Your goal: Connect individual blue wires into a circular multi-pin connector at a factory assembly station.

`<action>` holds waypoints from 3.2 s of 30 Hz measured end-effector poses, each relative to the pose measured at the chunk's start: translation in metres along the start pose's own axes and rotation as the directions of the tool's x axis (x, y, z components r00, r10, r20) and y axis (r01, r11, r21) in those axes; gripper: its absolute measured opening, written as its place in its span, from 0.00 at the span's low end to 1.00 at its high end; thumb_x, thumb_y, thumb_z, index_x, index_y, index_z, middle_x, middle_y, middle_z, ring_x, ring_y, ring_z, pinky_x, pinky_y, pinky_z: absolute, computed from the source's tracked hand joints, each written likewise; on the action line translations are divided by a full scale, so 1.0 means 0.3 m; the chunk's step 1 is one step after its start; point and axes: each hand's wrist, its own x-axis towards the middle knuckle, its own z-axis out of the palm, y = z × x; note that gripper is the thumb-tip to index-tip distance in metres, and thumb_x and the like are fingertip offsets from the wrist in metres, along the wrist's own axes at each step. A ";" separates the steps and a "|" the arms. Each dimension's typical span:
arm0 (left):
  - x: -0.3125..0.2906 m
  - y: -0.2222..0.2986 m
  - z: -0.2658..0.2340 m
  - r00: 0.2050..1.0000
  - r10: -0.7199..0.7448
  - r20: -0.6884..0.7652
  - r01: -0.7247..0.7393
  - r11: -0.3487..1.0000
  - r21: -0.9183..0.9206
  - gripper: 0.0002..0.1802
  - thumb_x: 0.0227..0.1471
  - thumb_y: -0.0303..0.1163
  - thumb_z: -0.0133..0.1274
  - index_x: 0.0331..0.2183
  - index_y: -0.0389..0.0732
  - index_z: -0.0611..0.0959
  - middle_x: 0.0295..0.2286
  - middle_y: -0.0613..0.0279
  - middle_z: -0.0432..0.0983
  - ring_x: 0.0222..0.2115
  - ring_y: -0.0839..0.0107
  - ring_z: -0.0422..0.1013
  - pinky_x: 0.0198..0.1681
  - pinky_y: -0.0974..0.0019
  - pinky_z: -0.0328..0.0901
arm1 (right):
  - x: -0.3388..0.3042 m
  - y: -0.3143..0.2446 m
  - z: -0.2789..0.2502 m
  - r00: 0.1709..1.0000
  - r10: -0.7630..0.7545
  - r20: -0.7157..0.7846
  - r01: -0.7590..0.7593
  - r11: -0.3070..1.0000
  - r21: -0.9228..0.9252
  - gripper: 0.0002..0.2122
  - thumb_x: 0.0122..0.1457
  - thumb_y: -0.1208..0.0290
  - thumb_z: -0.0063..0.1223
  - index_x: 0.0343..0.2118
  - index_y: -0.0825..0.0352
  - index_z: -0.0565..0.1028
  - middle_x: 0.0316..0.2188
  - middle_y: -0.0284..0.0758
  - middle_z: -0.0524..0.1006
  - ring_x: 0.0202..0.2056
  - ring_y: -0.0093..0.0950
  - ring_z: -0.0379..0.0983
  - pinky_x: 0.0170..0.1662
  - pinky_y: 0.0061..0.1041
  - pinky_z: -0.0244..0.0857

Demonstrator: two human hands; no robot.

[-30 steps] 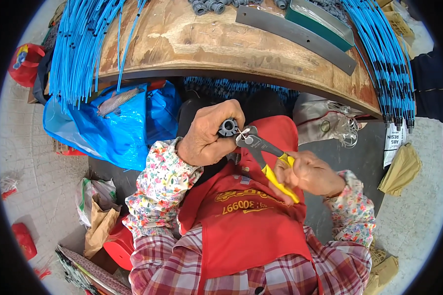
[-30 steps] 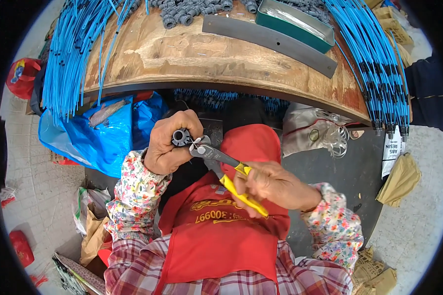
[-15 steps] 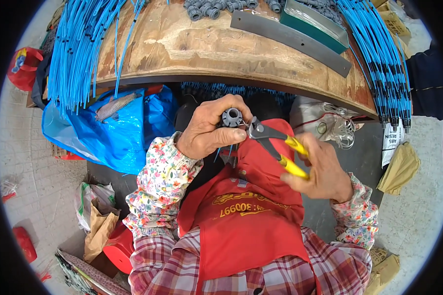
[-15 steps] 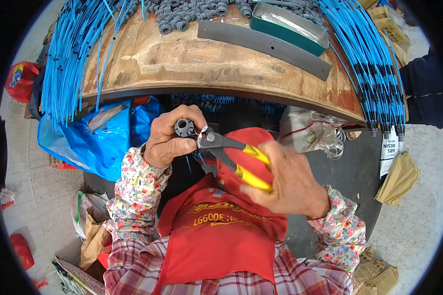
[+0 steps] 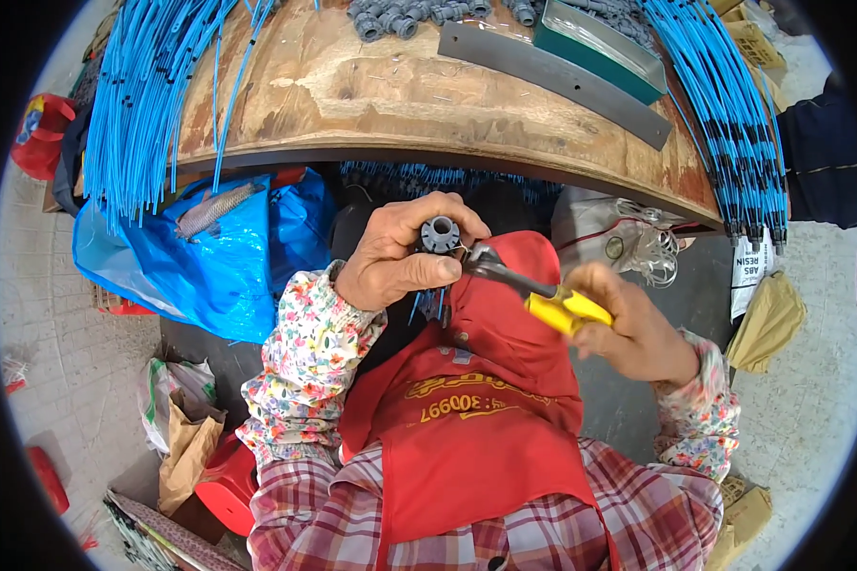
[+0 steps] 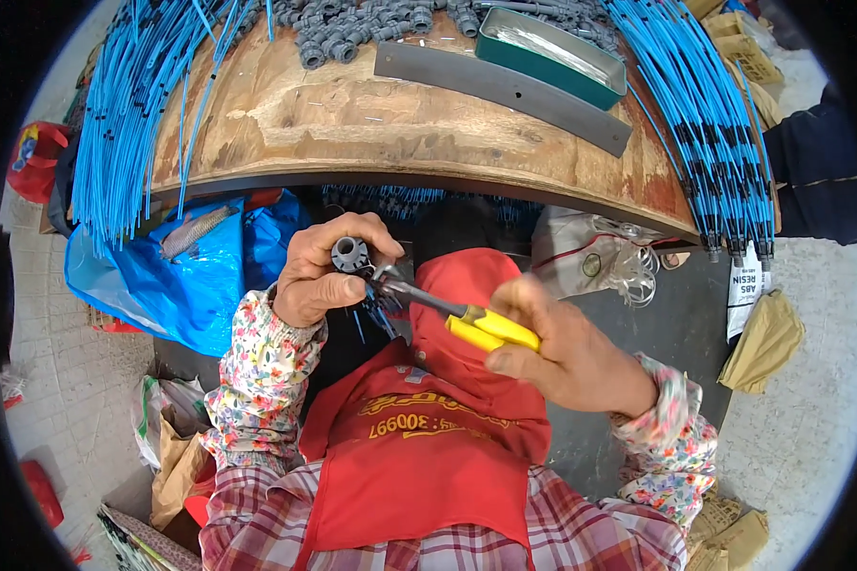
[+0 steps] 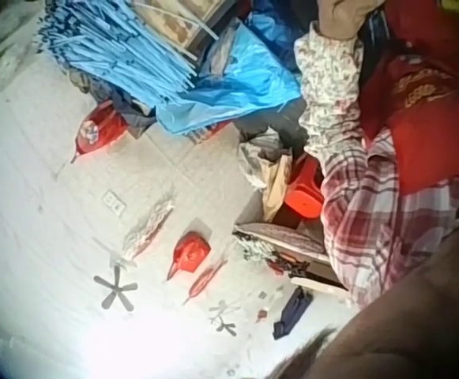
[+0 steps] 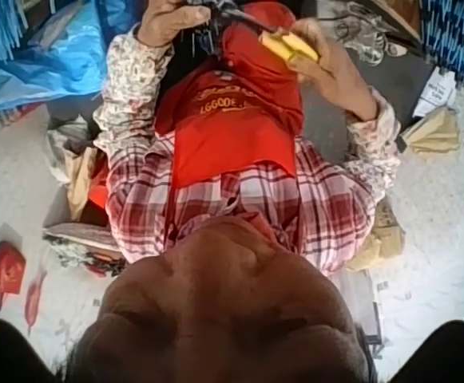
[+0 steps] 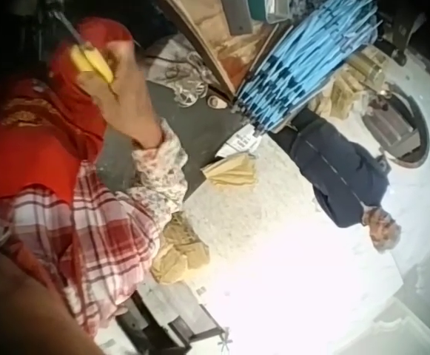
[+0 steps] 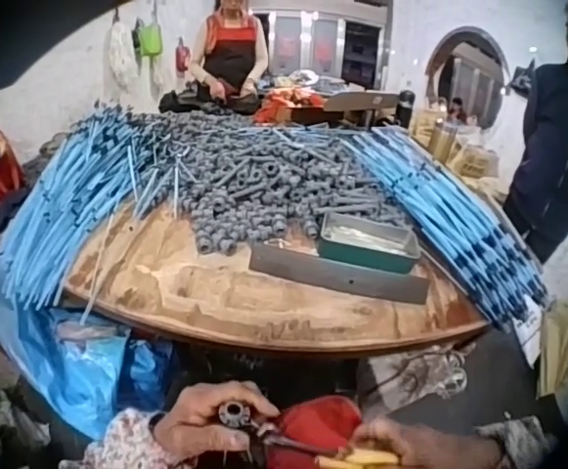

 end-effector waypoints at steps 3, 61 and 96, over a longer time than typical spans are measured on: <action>0.001 -0.012 0.003 0.997 0.038 -0.068 -0.028 0.990 0.142 0.21 0.47 0.44 0.56 0.33 0.34 0.76 0.24 0.62 0.69 0.25 0.73 0.66 0.29 0.70 0.59 | 0.028 0.018 0.044 0.671 -0.739 -0.059 -0.017 0.065 -0.998 0.25 0.47 0.61 0.65 0.39 0.69 0.62 0.33 0.43 0.73 0.25 0.31 0.74 0.24 0.22 0.65; -0.020 -0.031 -0.024 0.999 0.035 -0.009 -0.034 0.995 0.094 0.21 0.44 0.43 0.58 0.33 0.33 0.79 0.25 0.58 0.71 0.25 0.72 0.67 0.29 0.70 0.59 | 0.059 0.087 0.042 0.897 -0.436 -0.076 0.254 0.647 -0.719 0.21 0.49 0.66 0.59 0.41 0.68 0.62 0.29 0.42 0.72 0.29 0.31 0.73 0.28 0.28 0.65; -0.024 -0.065 0.001 0.999 0.016 -0.035 -0.020 0.991 -0.135 0.24 0.43 0.45 0.58 0.31 0.30 0.79 0.26 0.52 0.74 0.27 0.66 0.68 0.30 0.66 0.61 | 0.141 0.230 0.070 0.931 -0.317 0.178 0.250 0.914 0.320 0.10 0.54 0.76 0.56 0.33 0.68 0.65 0.35 0.40 0.75 0.35 0.25 0.75 0.36 0.22 0.70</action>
